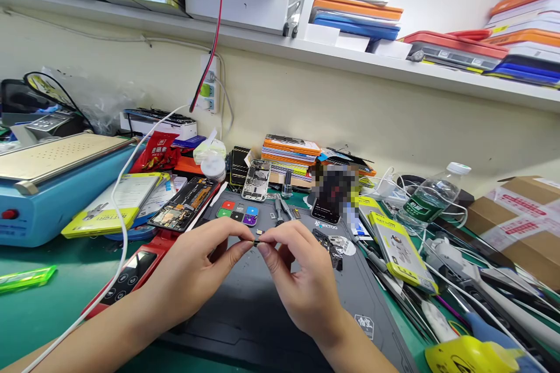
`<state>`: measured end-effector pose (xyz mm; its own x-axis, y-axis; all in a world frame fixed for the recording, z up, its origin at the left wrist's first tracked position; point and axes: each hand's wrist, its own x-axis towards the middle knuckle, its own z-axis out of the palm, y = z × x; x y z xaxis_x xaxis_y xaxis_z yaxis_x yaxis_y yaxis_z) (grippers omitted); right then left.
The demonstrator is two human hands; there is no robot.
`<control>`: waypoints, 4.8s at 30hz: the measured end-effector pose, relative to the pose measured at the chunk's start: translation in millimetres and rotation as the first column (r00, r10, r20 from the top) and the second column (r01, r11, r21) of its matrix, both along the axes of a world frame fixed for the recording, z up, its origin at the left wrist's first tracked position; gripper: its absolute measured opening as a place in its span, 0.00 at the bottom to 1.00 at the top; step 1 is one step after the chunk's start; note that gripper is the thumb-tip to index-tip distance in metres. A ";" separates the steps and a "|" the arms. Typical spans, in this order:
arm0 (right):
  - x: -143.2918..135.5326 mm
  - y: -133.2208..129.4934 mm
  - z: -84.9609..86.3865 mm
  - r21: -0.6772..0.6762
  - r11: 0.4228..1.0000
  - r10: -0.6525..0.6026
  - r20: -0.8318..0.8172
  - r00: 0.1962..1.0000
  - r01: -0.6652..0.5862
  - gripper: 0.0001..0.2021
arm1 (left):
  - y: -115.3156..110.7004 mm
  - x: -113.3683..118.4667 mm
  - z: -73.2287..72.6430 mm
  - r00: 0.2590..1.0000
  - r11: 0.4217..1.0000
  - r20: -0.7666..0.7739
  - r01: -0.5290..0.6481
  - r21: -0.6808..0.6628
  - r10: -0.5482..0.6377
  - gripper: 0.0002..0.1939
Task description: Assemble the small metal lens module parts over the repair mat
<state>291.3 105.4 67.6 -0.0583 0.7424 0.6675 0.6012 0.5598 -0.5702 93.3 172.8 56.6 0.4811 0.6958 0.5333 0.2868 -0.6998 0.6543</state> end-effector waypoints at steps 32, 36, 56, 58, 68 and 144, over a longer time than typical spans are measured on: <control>-5.5 -1.6 -5.2 -0.128 0.991 -0.033 -0.072 0.997 0.023 0.06 | -0.9 1.0 -3.0 0.999 0.999 0.033 -0.013 -0.029 0.014 0.11; -6.5 -0.3 -7.8 -0.111 0.993 -0.037 -0.062 0.997 0.030 0.08 | -0.6 1.0 -2.8 0.998 0.999 0.056 -0.036 0.033 0.034 0.15; -6.6 0.2 -8.7 -0.206 0.978 -0.001 -0.045 0.999 -0.008 0.04 | 1.2 -3.4 -0.8 0.987 0.986 0.015 0.157 0.056 -0.158 0.22; -6.7 0.5 -9.3 -0.200 0.980 0.003 -0.042 0.999 -0.011 0.04 | 0.7 -3.5 -0.8 0.987 0.987 0.004 0.161 0.026 -0.161 0.21; -7.2 0.9 -9.6 -0.159 0.987 0.009 0.008 1.000 -0.007 0.08 | 0.0 -0.8 -2.6 0.995 0.995 -0.009 0.101 0.012 -0.101 0.19; -4.6 -1.7 -3.8 -0.241 0.970 0.018 -0.020 1.000 -0.022 0.11 | 1.3 -0.8 1.1 0.992 0.993 0.048 0.117 0.034 -0.118 0.13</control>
<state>286.6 103.8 63.8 -0.0651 0.8802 0.4702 0.5802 0.4167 -0.6998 92.4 174.1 57.7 0.5310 0.6186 0.5791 0.1688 -0.7470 0.6431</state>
